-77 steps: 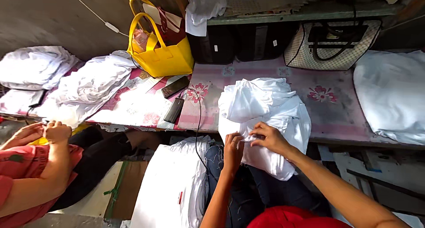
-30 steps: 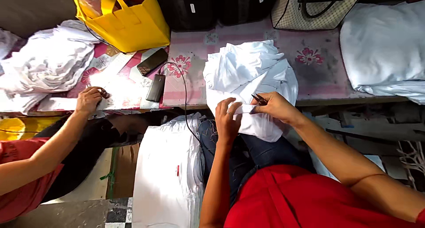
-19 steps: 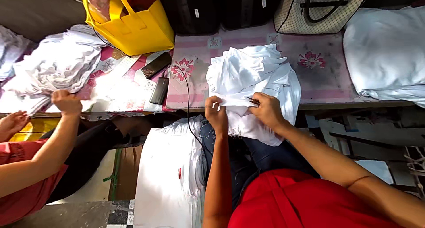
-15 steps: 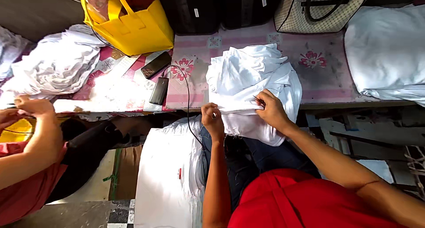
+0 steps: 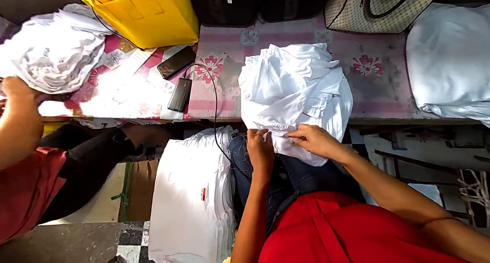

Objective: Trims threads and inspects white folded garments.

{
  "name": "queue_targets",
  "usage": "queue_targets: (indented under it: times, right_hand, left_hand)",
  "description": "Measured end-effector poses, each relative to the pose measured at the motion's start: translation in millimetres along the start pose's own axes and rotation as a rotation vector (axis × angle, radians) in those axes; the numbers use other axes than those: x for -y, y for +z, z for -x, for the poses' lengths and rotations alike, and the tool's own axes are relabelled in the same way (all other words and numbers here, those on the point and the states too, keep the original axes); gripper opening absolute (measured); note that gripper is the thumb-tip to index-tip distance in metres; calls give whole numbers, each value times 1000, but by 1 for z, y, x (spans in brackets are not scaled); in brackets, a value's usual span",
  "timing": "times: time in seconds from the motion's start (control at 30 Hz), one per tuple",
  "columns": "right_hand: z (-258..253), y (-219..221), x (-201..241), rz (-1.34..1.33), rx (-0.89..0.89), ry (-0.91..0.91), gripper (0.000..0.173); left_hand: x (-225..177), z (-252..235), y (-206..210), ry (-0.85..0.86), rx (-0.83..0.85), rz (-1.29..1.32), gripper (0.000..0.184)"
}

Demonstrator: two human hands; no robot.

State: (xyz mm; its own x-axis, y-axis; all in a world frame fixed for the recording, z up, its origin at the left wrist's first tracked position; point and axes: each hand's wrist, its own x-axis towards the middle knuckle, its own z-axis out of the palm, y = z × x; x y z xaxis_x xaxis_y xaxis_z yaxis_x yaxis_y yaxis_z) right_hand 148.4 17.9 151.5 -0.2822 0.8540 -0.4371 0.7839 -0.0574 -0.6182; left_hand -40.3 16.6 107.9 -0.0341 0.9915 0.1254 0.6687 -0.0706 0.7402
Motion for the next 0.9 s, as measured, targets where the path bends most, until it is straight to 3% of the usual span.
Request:
queue_targets:
  times: [0.07,0.2,0.3,0.37,0.4,0.53,0.63,0.8,0.9]
  right_hand:
    - [-11,8,3,-21,-6,6,40]
    - [-22,6,-1,-84,-67,36,40]
    - [-9,-3,-6,-168,-18,65,38]
    - [-3,-7,-3,-255,31,48,37]
    - [-3,-8,0,-281,43,18,36]
    - [-21,2,22,-379,80,40,48]
    - [-40,11,28,-537,116,116,50]
    - [-50,10,23,-556,129,196,48]
    - [-53,9,18,-522,156,215,49]
  left_hand:
    - [3,-7,16,43,86,33,30]
    - [44,-16,23,185,248,49,15]
    - [57,1,-13,90,610,-42,17]
    - [42,5,-34,-27,831,-94,23]
    - [32,8,-37,-35,768,-63,25]
    - [11,7,0,41,96,69,24]
    - [25,-4,33,19,-70,3,26]
    - [53,-1,62,215,-344,-28,10]
    - [61,0,61,243,-355,91,5]
